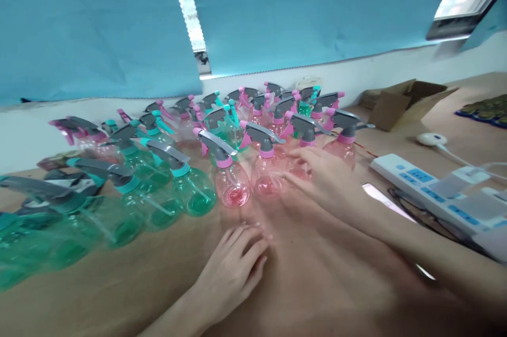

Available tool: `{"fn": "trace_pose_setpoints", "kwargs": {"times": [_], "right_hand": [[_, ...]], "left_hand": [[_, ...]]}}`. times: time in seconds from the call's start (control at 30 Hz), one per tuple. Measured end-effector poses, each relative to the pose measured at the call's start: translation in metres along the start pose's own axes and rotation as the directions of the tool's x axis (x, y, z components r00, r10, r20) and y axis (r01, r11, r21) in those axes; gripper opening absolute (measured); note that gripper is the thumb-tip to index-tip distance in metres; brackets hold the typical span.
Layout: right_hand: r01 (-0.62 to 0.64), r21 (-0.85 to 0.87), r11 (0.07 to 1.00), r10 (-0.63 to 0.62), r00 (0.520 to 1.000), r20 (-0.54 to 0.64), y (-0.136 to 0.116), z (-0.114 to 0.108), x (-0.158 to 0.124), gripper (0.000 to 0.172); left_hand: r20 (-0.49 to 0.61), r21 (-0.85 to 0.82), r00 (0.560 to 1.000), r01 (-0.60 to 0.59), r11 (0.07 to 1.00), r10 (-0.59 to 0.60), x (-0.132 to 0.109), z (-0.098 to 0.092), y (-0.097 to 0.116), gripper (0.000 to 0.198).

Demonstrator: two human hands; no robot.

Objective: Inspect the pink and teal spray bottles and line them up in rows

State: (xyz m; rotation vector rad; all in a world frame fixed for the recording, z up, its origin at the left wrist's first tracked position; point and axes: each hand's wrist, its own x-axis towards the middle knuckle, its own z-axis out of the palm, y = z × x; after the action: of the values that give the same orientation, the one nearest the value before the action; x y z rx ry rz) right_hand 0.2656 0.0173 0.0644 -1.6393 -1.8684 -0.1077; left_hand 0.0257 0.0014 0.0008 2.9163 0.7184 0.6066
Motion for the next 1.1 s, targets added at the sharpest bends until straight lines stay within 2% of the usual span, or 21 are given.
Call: {"fn": "trace_pose_setpoints", "kwargs": {"times": [0.1, 0.17, 0.27, 0.37, 0.6, 0.87, 0.97, 1.1], "right_hand": [[-0.140, -0.037, 0.989, 0.139, 0.990, -0.021, 0.013, -0.019, -0.007, 0.027], [-0.165, -0.094, 0.982, 0.161, 0.985, -0.056, 0.025, -0.023, -0.009, 0.032], [-0.163, -0.200, 0.966, 0.149, 0.985, -0.085, 0.043, -0.018, -0.010, 0.046], [-0.150, -0.261, 0.954, 0.135, 0.988, -0.073, 0.049, -0.006, -0.007, 0.058], [-0.226, -0.308, 0.924, 0.255, 0.965, 0.056, 0.034, 0.008, 0.004, 0.066], [-0.262, -0.302, 0.917, 0.284, 0.958, 0.029, 0.033, 0.012, 0.001, 0.064], [-0.239, -0.321, 0.916, 0.262, 0.965, 0.029, 0.030, 0.007, -0.010, 0.060], [-0.152, -0.329, 0.932, 0.162, 0.987, 0.005, 0.020, -0.001, -0.032, 0.057]], "left_hand": [[0.003, -0.025, 1.000, -0.015, 1.000, 0.016, 0.004, 0.003, 0.001, 0.028], [0.000, -0.048, 1.000, -0.028, 0.998, 0.028, 0.008, 0.005, 0.002, 0.029], [-0.015, -0.073, 0.999, -0.043, 0.996, 0.042, 0.015, 0.006, 0.005, 0.030], [-0.039, -0.085, 0.998, -0.050, 0.995, 0.047, 0.021, 0.007, 0.010, 0.029], [-0.025, -0.124, 0.998, -0.054, 0.991, 0.051, 0.027, 0.008, 0.018, 0.028], [-0.016, -0.203, 1.000, 0.010, 0.979, -0.013, 0.028, 0.008, 0.021, 0.027], [-0.027, -0.265, 0.997, 0.063, 0.962, -0.073, 0.029, 0.007, 0.021, 0.028], [0.005, -0.343, 0.979, 0.193, 0.919, -0.204, 0.026, 0.007, 0.019, 0.031]]}}
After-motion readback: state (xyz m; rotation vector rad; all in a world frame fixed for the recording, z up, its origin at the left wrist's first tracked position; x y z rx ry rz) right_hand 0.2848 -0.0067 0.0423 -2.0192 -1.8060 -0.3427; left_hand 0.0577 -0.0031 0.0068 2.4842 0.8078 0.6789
